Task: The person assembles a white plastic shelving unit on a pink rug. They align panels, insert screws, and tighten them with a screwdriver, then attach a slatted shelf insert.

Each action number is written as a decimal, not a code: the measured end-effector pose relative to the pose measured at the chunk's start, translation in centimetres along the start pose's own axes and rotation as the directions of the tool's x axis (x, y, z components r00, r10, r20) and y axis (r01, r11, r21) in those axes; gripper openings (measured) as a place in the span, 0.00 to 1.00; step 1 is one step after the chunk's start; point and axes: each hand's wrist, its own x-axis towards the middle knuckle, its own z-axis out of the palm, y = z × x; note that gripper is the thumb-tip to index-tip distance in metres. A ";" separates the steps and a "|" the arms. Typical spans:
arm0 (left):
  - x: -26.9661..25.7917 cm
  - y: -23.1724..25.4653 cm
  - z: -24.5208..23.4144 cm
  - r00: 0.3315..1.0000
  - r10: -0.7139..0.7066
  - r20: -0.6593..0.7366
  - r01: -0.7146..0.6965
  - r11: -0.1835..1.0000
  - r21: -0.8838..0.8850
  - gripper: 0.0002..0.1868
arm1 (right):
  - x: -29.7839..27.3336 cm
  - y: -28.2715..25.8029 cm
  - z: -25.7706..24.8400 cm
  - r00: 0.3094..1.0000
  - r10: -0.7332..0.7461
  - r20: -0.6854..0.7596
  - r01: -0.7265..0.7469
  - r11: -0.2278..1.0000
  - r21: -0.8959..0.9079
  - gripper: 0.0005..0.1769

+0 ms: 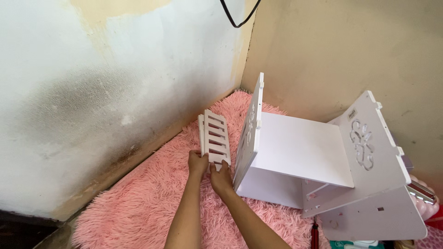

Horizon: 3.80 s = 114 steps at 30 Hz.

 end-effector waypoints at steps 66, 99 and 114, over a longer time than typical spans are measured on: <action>-20.4 7.5 -18.4 0.936 -0.236 0.262 -0.006 0.732 0.681 0.16 | -19.0 5.1 -21.3 0.930 0.077 0.358 -0.128 0.984 0.120 0.27; -25.9 3.0 -2.3 0.822 -0.006 0.569 -0.457 0.589 0.667 0.25 | -20.3 6.5 -24.6 0.825 -0.542 0.161 0.448 0.451 -0.772 0.29; -26.5 2.2 -1.3 0.834 -0.042 0.550 -0.422 0.593 0.685 0.30 | -18.9 9.4 -25.9 0.716 -0.655 0.242 0.507 0.250 -0.825 0.15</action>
